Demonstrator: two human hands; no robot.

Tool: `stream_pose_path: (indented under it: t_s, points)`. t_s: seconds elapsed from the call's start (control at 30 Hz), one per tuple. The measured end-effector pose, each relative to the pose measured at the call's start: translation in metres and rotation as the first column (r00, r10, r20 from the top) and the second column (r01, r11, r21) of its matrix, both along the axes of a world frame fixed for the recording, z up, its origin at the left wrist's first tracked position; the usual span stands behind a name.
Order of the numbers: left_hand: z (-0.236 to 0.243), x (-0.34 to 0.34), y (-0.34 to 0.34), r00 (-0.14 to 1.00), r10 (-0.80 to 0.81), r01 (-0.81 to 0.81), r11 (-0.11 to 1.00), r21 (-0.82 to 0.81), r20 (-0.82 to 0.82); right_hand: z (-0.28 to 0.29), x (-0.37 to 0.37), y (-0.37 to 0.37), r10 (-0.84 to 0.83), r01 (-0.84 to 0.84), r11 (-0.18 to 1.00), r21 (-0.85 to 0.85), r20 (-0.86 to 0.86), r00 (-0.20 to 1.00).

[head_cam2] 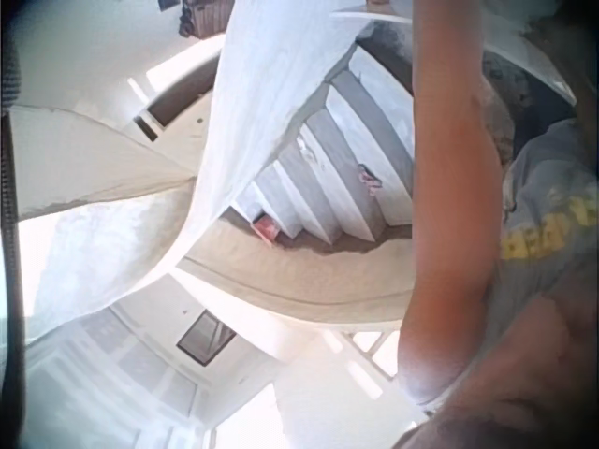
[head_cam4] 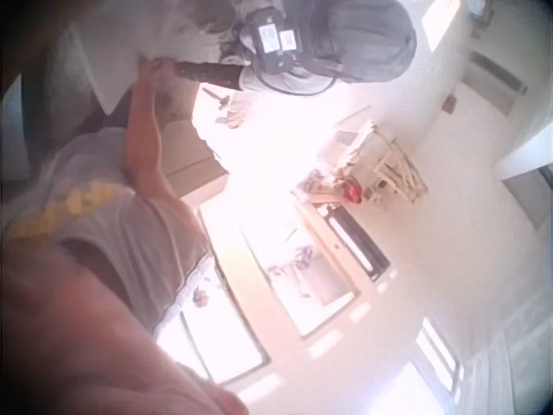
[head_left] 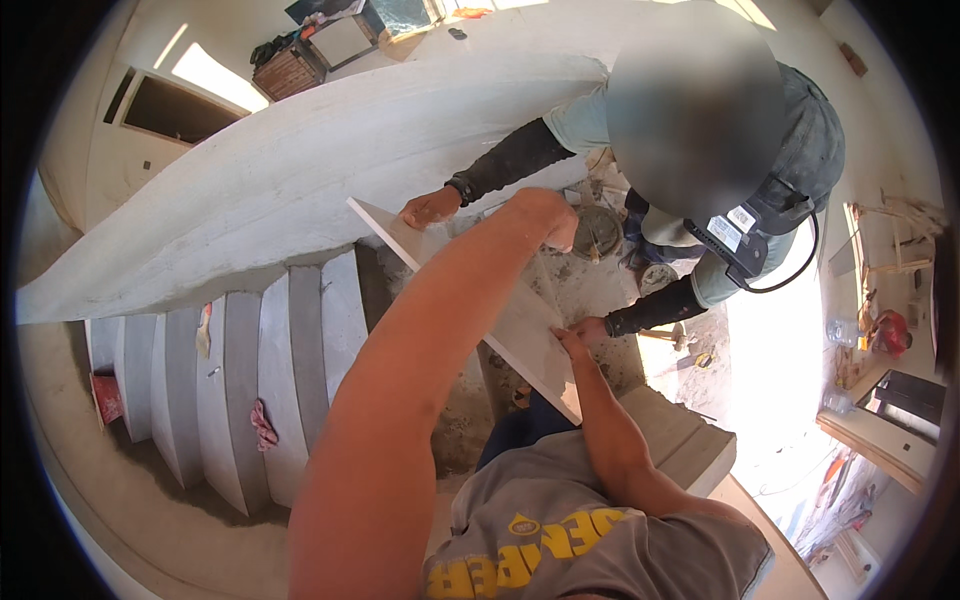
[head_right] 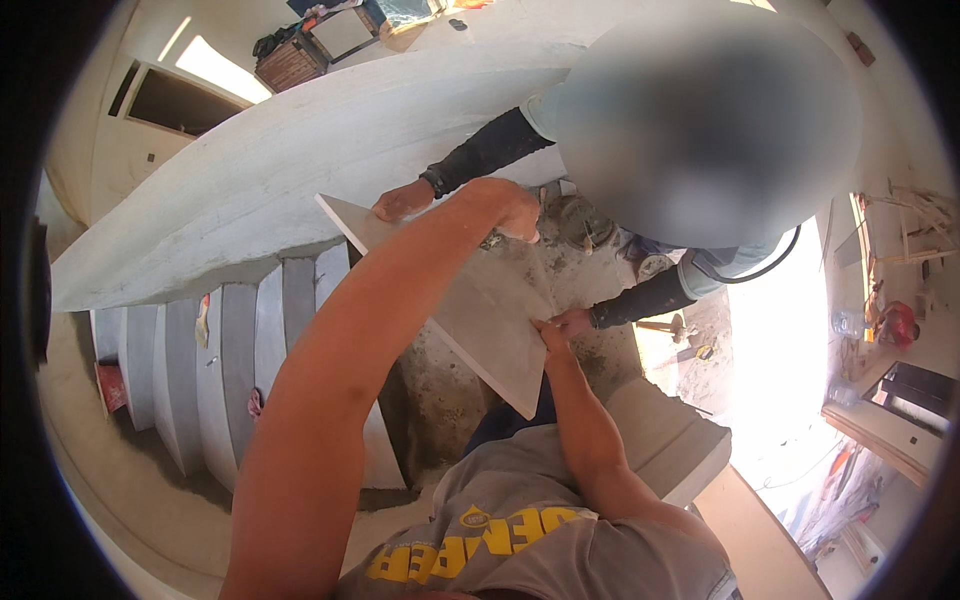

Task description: The person carries and positions a large tile onto a concrete stair step, aligning it with previously laid tiles while a coworker assists with the placement and mortar.

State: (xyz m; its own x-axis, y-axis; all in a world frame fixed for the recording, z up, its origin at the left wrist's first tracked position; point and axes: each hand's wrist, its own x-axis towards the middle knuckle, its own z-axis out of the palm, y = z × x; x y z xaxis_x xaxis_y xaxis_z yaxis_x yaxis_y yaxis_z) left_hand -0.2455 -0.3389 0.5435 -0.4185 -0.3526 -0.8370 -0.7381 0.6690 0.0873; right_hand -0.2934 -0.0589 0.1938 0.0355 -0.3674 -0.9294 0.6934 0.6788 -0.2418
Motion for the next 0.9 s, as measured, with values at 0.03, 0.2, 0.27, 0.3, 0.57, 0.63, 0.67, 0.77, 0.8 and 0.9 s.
stream_pose_path:
  t_s: [0.03,0.2,0.27,0.3,0.57,0.63,0.67,0.77,0.8,0.9]
  points:
    - [0.036,-0.006,0.003,0.985,0.029,-0.021,0.998,0.052,-0.169,-0.001,-0.006,0.000,-0.021,0.021,1.000,-0.002,-0.021,1.000]
    - [0.160,0.047,0.055,-0.036,0.723,-0.088,0.685,0.723,-0.689,0.016,-0.034,-0.019,-0.091,0.088,0.995,-0.048,-0.060,0.994]
    - [0.180,0.080,0.086,-0.305,0.851,0.086,0.472,0.877,-0.428,0.020,-0.037,-0.031,-0.103,0.100,0.993,-0.069,-0.041,0.994]
    - [0.182,0.092,0.097,-0.416,0.874,0.203,0.360,0.910,-0.253,0.021,-0.043,-0.036,-0.111,0.109,0.991,-0.073,-0.035,0.993]
    - [0.194,0.167,0.164,-0.571,0.777,0.090,0.381,0.920,-0.266,0.054,-0.068,-0.072,-0.099,0.101,0.994,-0.050,0.051,0.994]
    - [0.197,0.180,0.175,-0.598,0.752,0.046,0.378,0.924,-0.278,0.053,-0.076,-0.076,-0.093,0.096,0.995,-0.037,0.076,0.993]
    - [0.197,0.184,0.179,-0.606,0.747,0.033,0.367,0.929,-0.274,0.049,-0.080,-0.080,-0.098,0.101,0.995,-0.026,0.088,0.991]
    - [0.200,0.189,0.192,-0.649,0.730,0.082,0.348,0.934,-0.215,0.030,-0.133,-0.092,-0.174,0.175,0.985,0.009,0.129,0.976]
    - [0.201,0.190,0.195,-0.664,0.723,0.106,0.345,0.932,-0.192,0.027,-0.146,-0.096,-0.207,0.206,0.978,0.023,0.146,0.967]
    - [0.193,0.215,0.211,-0.705,0.682,0.044,0.316,0.948,-0.195,0.046,-0.084,-0.076,-0.231,0.233,0.972,-0.011,0.090,0.969]
